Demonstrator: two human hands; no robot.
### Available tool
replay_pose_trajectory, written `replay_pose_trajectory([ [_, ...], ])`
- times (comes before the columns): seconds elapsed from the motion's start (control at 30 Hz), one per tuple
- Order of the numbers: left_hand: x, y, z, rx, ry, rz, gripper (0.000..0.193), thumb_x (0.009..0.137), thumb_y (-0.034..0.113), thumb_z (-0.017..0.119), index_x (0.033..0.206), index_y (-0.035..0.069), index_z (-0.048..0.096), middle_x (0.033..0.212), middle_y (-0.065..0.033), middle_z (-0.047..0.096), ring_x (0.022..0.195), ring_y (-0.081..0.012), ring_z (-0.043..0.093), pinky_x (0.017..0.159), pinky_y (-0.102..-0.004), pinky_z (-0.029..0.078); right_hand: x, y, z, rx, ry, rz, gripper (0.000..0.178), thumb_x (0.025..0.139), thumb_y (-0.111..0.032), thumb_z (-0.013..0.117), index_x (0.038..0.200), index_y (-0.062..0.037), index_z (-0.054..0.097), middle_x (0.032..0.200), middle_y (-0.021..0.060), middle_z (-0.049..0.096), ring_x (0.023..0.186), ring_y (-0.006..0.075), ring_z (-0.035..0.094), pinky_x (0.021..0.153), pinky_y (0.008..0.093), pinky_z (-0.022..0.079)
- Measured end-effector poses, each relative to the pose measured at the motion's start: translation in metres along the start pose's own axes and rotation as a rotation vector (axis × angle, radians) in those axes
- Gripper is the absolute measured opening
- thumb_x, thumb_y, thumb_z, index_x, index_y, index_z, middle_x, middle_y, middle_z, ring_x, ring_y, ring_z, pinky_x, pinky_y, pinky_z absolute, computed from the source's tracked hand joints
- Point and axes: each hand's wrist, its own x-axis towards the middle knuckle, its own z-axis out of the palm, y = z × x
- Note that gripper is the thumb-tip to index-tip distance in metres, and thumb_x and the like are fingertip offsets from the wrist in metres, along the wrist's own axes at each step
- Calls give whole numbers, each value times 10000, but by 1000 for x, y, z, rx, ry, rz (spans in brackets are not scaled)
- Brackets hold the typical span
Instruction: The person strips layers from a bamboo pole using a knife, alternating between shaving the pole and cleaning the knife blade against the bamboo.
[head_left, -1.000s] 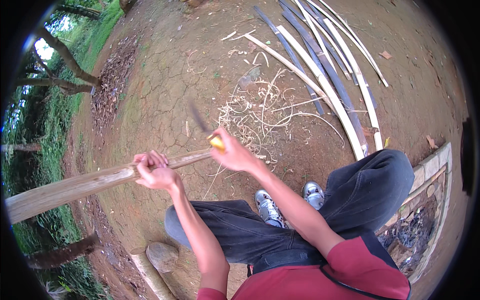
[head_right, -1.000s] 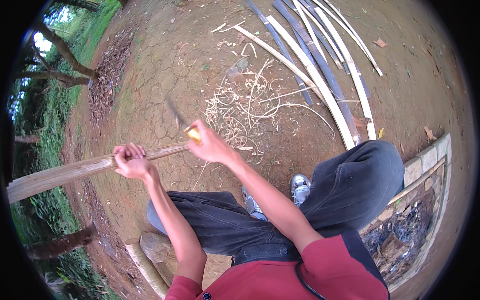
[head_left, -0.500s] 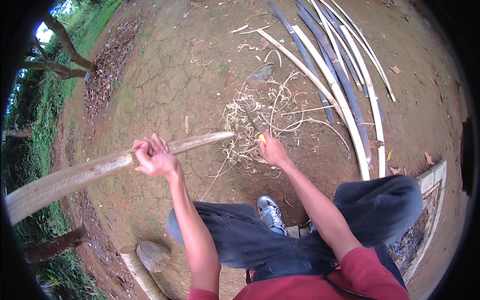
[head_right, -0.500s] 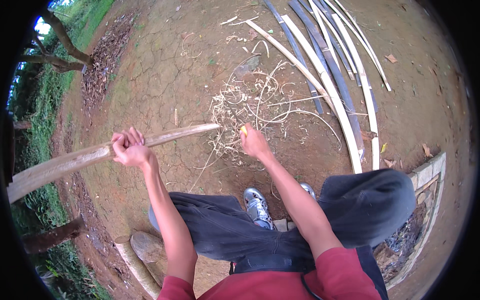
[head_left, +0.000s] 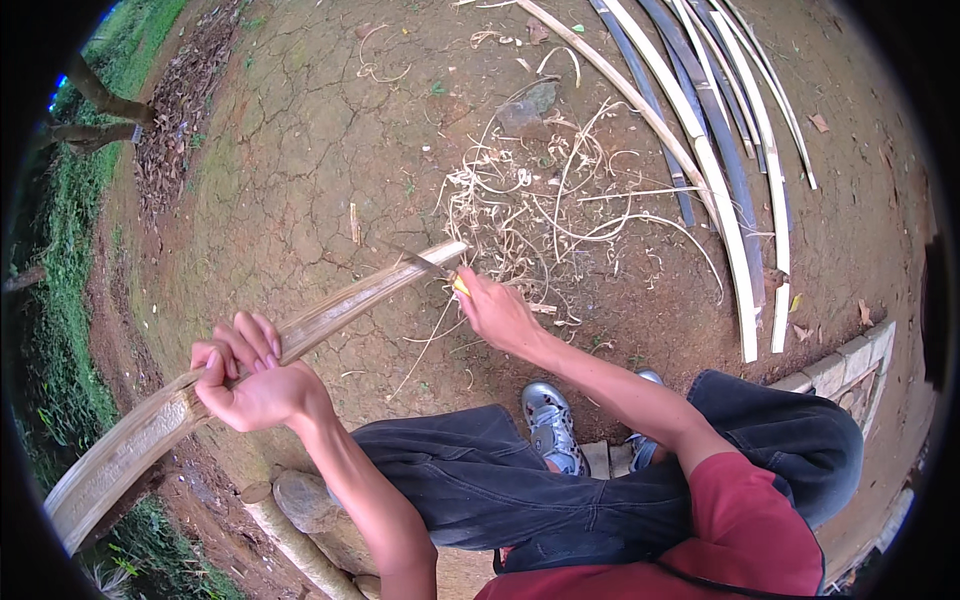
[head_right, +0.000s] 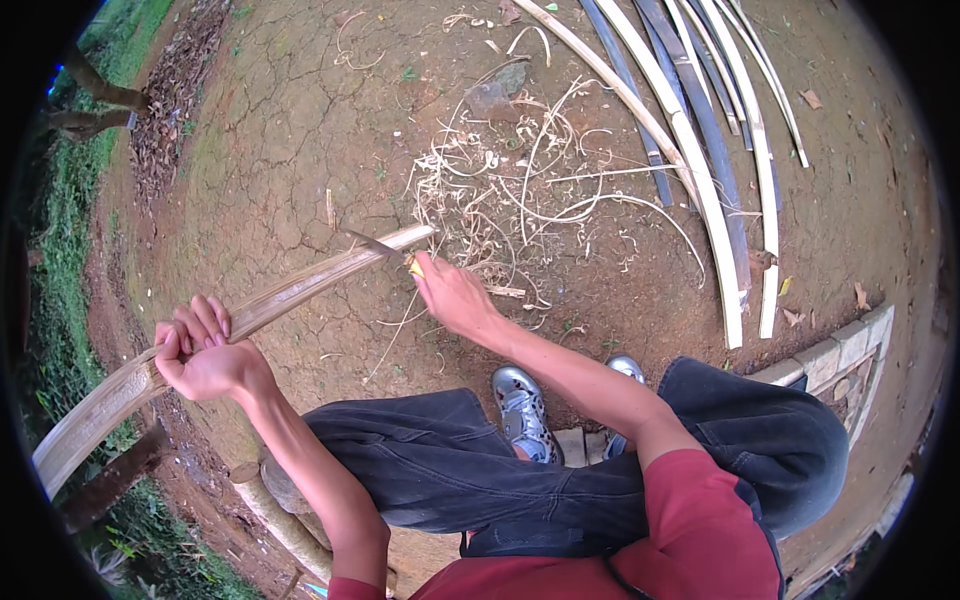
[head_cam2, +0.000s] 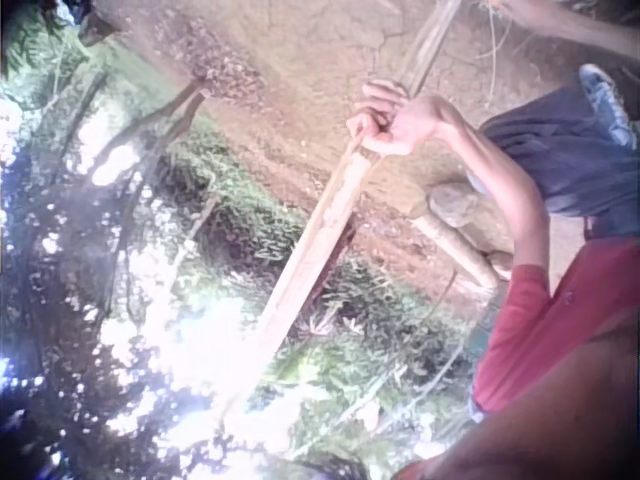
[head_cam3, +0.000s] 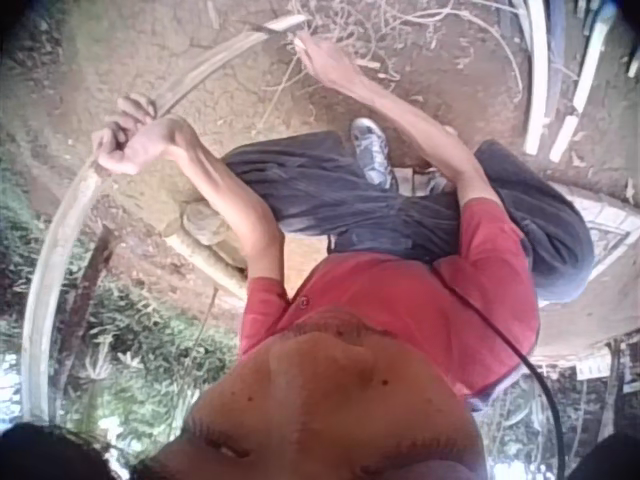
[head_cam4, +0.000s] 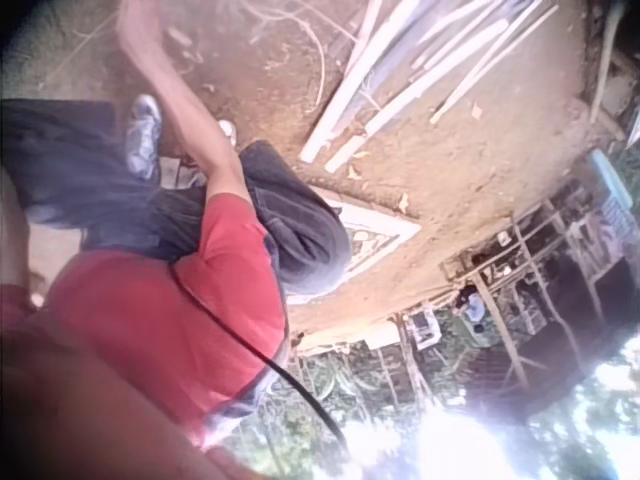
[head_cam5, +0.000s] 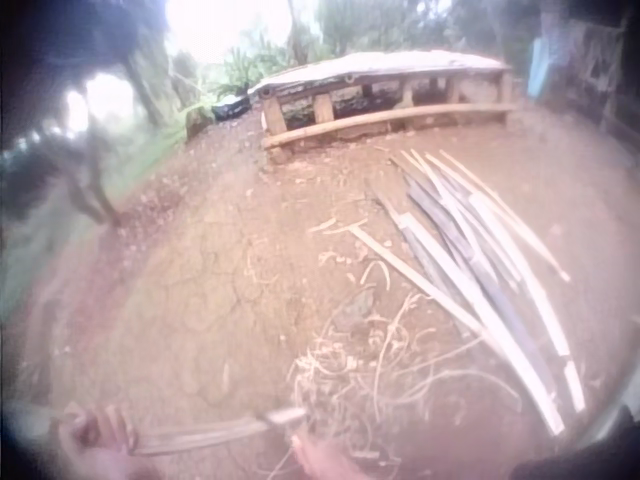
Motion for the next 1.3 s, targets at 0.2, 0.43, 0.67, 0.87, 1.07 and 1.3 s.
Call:
replay_pose_trajectory([
  [0.2,-6,2,22,-60,-68,-29,235,788,146,389,593,142,257,485,16,210,403,-93,193,407,-244,181,2,83,28,-344,-119,340,215,961,-181,417,1049,4,481,689,146,618,566,295,606,563,456,532],
  [0.43,1,-1,16,-47,-58,-33,251,786,151,406,591,139,249,481,10,215,401,-96,192,401,-251,178,11,33,-4,139,-241,352,246,966,-217,441,1029,16,493,680,191,621,579,345,627,539,455,498],
  [0.67,-6,0,16,-16,-68,0,255,782,154,402,588,143,237,470,9,219,392,-93,193,393,-242,181,9,26,10,-105,-84,211,217,943,-158,457,1035,35,492,696,199,625,544,324,622,500,452,497],
  [0.87,-10,3,21,-70,-149,-45,229,791,161,396,601,127,273,473,14,226,393,-94,211,387,-244,187,51,76,0,-196,-672,563,280,949,-201,449,1067,44,516,839,225,659,688,306,668,607,432,534],
  [1.07,-2,-1,9,-68,-108,-29,234,816,167,389,609,126,290,480,14,229,398,-95,219,395,-248,194,16,40,-24,38,-175,330,229,919,-159,509,1030,35,558,644,149,628,507,256,616,446,376,496],
  [1.3,-4,-1,10,-56,-23,-31,239,806,161,388,603,134,264,469,13,234,385,-93,203,386,-242,195,-6,-9,-12,-95,-41,1,160,955,-161,451,970,-3,459,668,193,604,528,308,609,437,419,478],
])
